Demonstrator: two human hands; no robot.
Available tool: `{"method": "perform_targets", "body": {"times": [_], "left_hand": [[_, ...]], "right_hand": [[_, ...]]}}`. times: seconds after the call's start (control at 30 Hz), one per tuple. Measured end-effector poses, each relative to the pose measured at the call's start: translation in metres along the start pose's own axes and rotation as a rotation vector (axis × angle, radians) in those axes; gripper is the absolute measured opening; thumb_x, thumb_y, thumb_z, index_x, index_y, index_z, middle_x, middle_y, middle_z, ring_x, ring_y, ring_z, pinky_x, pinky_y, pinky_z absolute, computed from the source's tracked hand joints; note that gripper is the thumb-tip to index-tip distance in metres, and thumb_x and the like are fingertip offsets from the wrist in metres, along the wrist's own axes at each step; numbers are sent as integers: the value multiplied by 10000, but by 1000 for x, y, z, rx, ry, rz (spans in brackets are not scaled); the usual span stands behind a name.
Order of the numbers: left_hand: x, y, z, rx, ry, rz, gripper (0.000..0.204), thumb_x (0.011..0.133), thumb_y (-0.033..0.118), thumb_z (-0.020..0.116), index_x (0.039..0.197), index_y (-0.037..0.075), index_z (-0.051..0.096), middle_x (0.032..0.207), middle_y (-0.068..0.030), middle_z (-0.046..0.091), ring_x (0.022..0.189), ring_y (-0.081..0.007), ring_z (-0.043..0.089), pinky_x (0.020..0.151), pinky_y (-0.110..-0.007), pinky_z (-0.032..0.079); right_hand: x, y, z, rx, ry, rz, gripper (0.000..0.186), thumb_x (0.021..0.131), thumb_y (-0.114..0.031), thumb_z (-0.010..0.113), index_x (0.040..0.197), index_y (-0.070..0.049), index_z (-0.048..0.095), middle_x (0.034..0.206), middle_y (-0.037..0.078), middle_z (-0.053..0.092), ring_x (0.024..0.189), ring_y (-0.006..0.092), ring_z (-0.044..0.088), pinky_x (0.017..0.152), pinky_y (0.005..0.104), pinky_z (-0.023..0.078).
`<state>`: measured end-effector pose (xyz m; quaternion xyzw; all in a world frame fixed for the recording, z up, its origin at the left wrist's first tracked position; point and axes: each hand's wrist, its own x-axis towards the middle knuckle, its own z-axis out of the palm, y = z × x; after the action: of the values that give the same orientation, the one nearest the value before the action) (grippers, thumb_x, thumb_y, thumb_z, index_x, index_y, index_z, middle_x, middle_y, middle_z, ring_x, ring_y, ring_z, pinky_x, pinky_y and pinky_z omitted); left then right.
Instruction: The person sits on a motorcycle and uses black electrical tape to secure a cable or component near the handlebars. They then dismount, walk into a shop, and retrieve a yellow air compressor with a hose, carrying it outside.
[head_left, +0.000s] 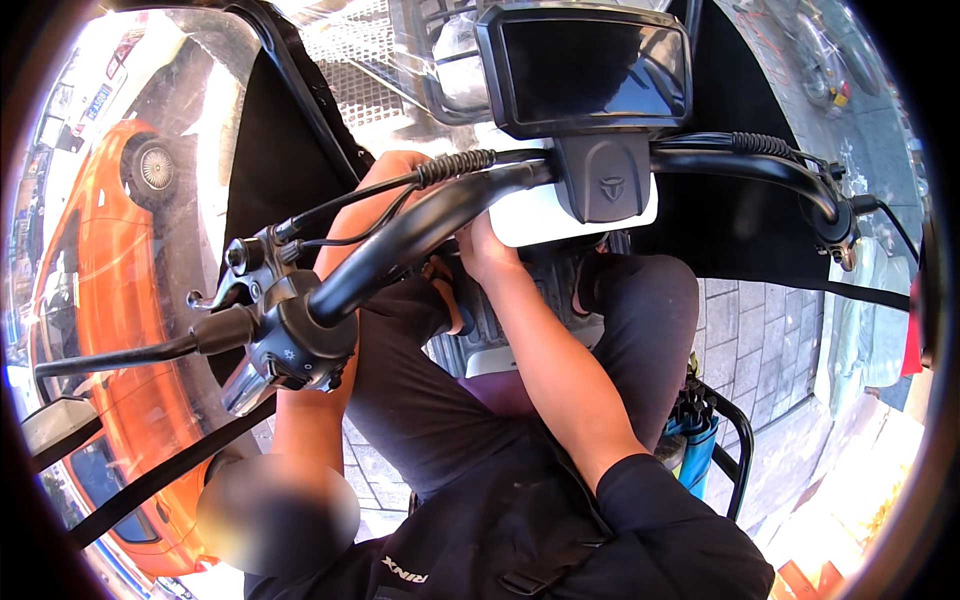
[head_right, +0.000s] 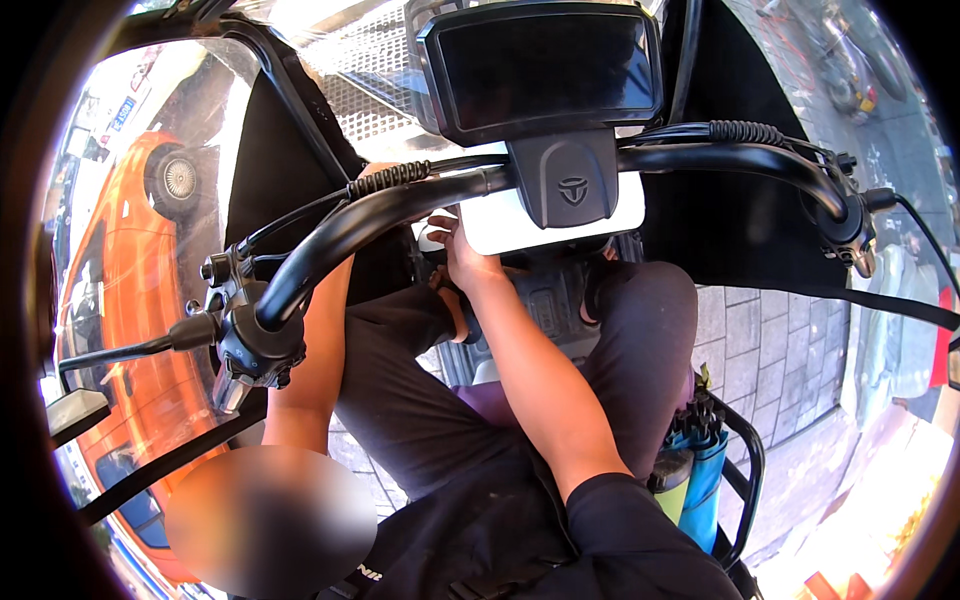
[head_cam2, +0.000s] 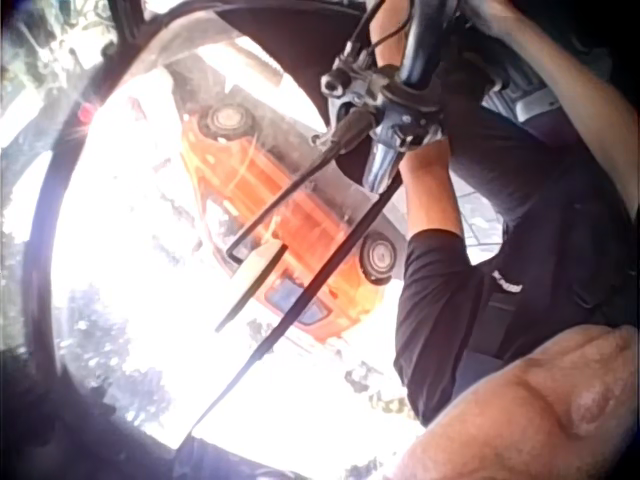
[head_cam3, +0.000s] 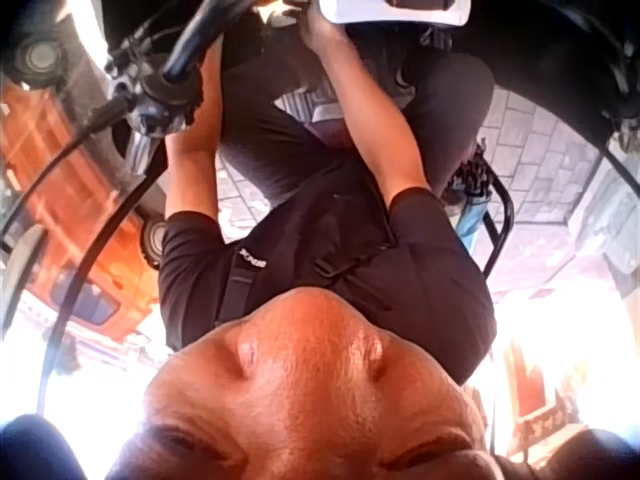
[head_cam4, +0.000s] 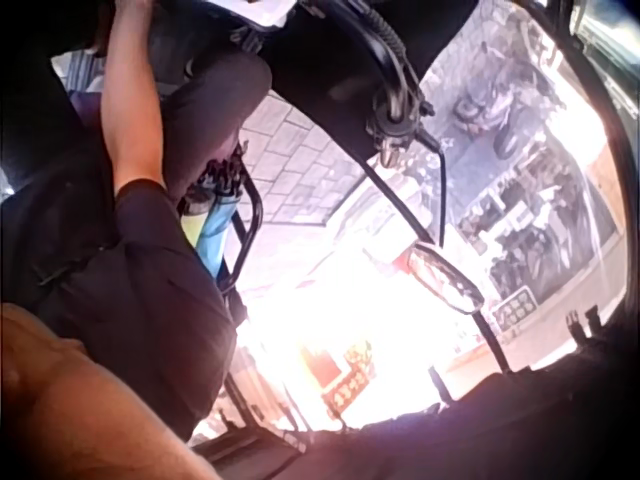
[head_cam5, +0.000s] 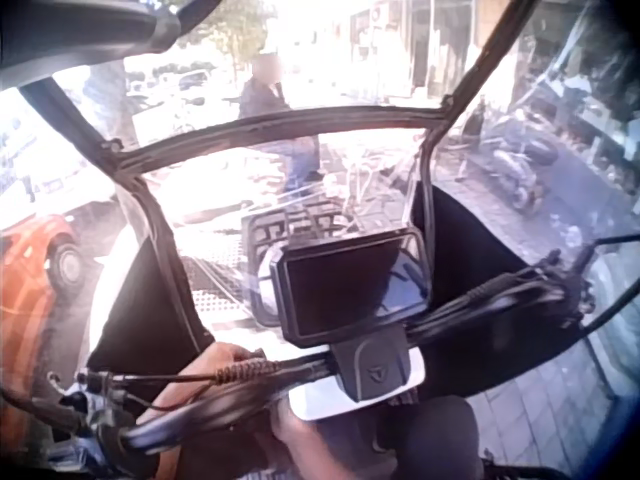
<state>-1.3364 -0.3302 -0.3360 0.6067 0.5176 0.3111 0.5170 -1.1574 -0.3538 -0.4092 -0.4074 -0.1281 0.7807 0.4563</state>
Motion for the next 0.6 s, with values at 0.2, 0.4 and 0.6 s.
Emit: {"method": "perform_targets", "body": {"times": [0.2, 0.4, 0.6], "left_hand": [[13, 25, 4, -28, -51, -306, 294, 994, 293, 661, 1200, 91, 719, 1099, -108, 726, 957, -261, 677, 861, -380, 529], [11, 24, 2, -104, -59, -331, 285, 991, 272, 670, 1196, 78, 711, 1085, -107, 716, 966, -242, 662, 867, -373, 523], [-19, 12, 5, -245, -85, -146, 278, 988, 251, 679, 1192, 64, 703, 1072, -105, 706, 975, -222, 648, 873, -366, 516]], "right_hand": [[38, -5, -1, 311, -286, 84, 348, 1060, -425, 553, 1288, -167, 607, 1194, 21, 666, 1048, 191, 618, 943, 402, 497], [40, -5, -14, 321, -352, 110, 296, 1020, -364, 632, 1212, -139, 636, 1120, 44, 682, 955, 188, 628, 876, 380, 511], [21, -11, -43, 176, -296, 150, 200, 1018, -326, 647, 1046, -131, 611, 925, 35, 604, 733, 150, 535, 720, 354, 471]]}}
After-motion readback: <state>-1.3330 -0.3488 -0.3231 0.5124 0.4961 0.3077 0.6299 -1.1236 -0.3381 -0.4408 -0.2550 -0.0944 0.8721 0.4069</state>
